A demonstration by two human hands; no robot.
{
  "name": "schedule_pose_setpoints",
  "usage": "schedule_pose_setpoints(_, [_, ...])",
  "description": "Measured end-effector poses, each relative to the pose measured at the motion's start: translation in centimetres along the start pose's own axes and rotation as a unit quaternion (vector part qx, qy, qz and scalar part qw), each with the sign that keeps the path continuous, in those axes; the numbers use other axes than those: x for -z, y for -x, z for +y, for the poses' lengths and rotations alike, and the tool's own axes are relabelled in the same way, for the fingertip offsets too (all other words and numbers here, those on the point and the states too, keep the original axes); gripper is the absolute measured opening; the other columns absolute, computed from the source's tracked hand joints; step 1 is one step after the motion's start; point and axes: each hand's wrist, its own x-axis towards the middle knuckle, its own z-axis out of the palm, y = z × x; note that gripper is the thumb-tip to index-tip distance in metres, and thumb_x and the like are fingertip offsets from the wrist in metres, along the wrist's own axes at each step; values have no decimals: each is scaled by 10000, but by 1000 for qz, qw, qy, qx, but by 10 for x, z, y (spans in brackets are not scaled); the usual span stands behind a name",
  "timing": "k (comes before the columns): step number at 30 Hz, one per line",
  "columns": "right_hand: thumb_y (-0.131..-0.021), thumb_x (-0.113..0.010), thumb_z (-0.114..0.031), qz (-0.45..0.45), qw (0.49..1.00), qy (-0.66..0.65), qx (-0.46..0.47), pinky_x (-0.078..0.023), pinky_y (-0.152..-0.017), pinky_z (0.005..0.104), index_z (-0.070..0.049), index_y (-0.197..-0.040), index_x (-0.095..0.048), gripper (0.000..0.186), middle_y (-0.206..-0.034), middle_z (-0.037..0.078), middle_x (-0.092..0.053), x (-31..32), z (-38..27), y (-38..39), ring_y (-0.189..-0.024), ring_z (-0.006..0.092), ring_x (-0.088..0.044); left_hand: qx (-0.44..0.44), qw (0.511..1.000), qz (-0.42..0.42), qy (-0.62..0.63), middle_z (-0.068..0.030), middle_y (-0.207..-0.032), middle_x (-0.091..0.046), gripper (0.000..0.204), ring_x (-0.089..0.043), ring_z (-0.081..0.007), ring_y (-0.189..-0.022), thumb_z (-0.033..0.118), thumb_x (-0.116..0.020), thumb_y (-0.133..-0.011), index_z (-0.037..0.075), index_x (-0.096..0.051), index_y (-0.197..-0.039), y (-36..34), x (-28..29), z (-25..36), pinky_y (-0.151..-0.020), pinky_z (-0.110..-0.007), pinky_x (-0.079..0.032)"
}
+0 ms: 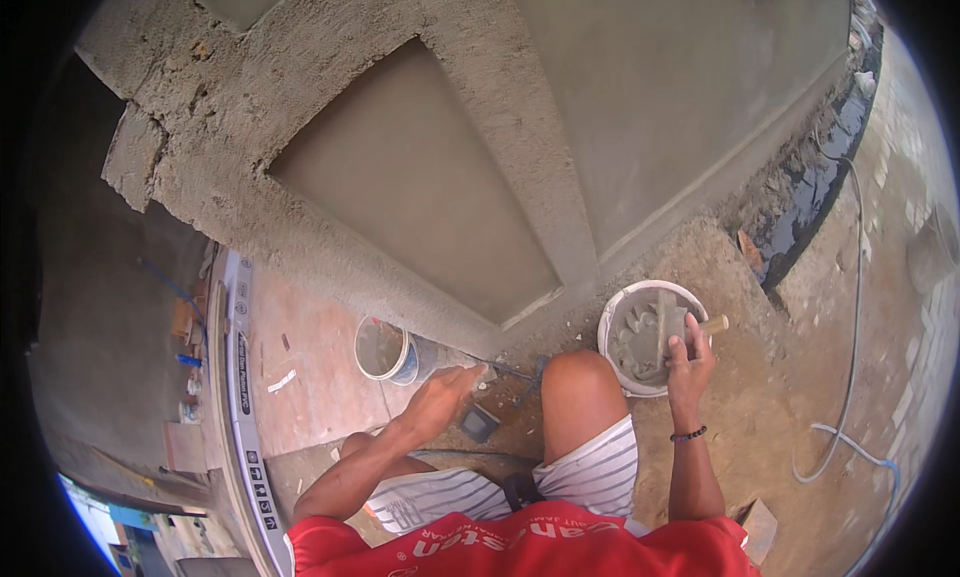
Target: The person uses a trowel to apply and smooth cement plaster onto a recessed rectangular section of an exterior wall. The person repeatedly scoops plaster from a bucket and spreads it evenly across the surface.
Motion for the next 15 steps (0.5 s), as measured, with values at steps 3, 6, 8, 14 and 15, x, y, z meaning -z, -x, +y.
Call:
schedule_pose_setpoints(3, [-880, -619, -140, -5, 1000, 8, 12, -423, -549, 202, 1, -1288, -561, 436, -865, -19, -541, 4, 0, -1, -708, 53, -501, 69, 991, -22, 110, -264, -1006, -624, 399, -605, -442, -932, 15, -559, -854, 41, -529, -1251, 22, -63, -14, -801, -490, -488])
schedule_pose_setpoints(6, [-884, -622, -151, -14, 999, 27, 15, -420, -544, 200, 5, -1283, -564, 432, -831, -33, -505, 0, -12, 0, -693, 49, -484, 97, 989, -42, 107, -276, -1008, -630, 361, -609, -443, -941, 41, -580, -862, 39, -551, -1222, 31, -85, -19, -798, -494, -492])
schedule_pose_setpoints(8, [-884, -627, -150, -20, 999, 32, 28, -418, -539, 199, 12, -1280, -562, 433, -827, -33, -499, -1, -13, 0, -689, 47, -480, 138, 982, -77, 106, -273, -1034, -629, 385, -607, -434, -964, 46, -618, -844, 19, -551, -1222, 33, -88, -16, -831, -483, -493])
schedule_pose_setpoints(14, [-890, -631, -115, -24, 999, 22, 27, -416, -533, 196, 25, -1281, -555, 423, -805, -40, -473, -8, -9, 5, -681, 41, -464, 127, 975, -101, 149, -252, -906, -649, 335, -646, -403, -857, 21, -554, -843, -6, -561, -1177, 40, -113, -35, -744, -460, -510])
schedule_pose_setpoints(15, [-892, -630, -107, -25, 999, 25, 27, -416, -534, 196, 24, -1282, -555, 418, -802, -42, -469, -9, -9, 7, -680, 40, -461, 144, 970, -114, 157, -254, -920, -648, 347, -642, -405, -878, 2, -547, -836, 7, -568, -1183, 42, -117, -36, -764, -463, -506])
